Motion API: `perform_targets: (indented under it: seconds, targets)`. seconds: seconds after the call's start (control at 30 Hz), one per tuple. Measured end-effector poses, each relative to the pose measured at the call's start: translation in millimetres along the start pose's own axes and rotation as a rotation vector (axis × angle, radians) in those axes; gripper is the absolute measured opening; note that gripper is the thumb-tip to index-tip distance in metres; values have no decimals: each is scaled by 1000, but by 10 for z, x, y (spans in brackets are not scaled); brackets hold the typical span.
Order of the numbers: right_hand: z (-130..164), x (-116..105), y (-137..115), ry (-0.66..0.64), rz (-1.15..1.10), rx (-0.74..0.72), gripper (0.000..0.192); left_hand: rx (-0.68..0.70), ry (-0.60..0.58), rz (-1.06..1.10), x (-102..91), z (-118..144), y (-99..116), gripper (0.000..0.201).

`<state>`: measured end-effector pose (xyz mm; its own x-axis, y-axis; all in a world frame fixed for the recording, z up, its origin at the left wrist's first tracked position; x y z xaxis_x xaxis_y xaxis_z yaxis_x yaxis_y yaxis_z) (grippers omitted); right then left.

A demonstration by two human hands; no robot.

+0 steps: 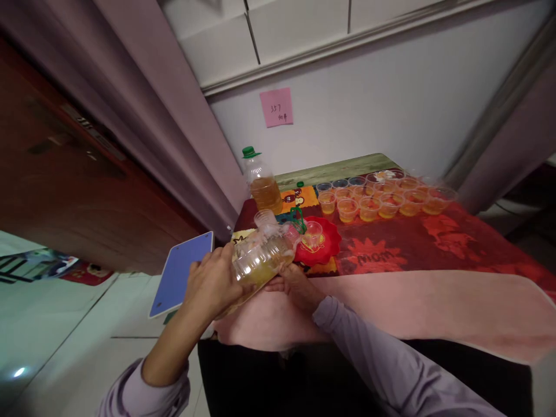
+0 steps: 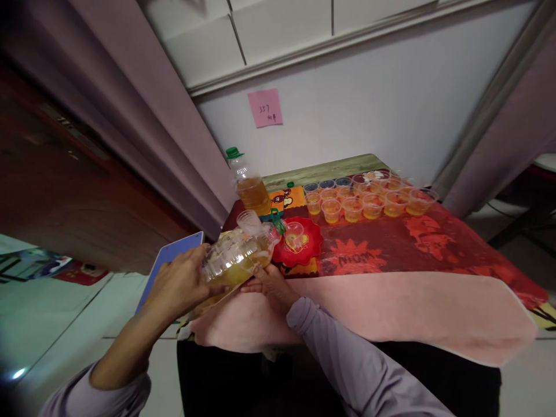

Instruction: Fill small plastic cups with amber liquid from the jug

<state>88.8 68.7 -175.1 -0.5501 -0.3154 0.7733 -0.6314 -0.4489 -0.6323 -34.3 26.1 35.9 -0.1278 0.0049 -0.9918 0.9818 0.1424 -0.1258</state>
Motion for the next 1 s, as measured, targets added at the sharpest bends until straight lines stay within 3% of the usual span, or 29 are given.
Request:
perform_targets:
  seconds: [0.17,1.0]
  targets:
    - [1,-12,3,-20,9,-4,66,-33,-123,-101,-143,6,131,73]
    - [-5,-8,4,6,-84,4,64,-35,-147,-138,-284,-49,251,73]
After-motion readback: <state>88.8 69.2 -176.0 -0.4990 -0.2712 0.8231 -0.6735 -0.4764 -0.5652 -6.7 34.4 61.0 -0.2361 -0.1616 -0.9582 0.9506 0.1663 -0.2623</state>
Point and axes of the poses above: each hand's wrist, its own z-axis away from the middle knuckle, its own x-axis out of the palm, y = z × x, the point moved 4 cm from there along -z, towards the middle knuckle, and after that the axes turned 3 degrees about y, right-handed, at the moved point
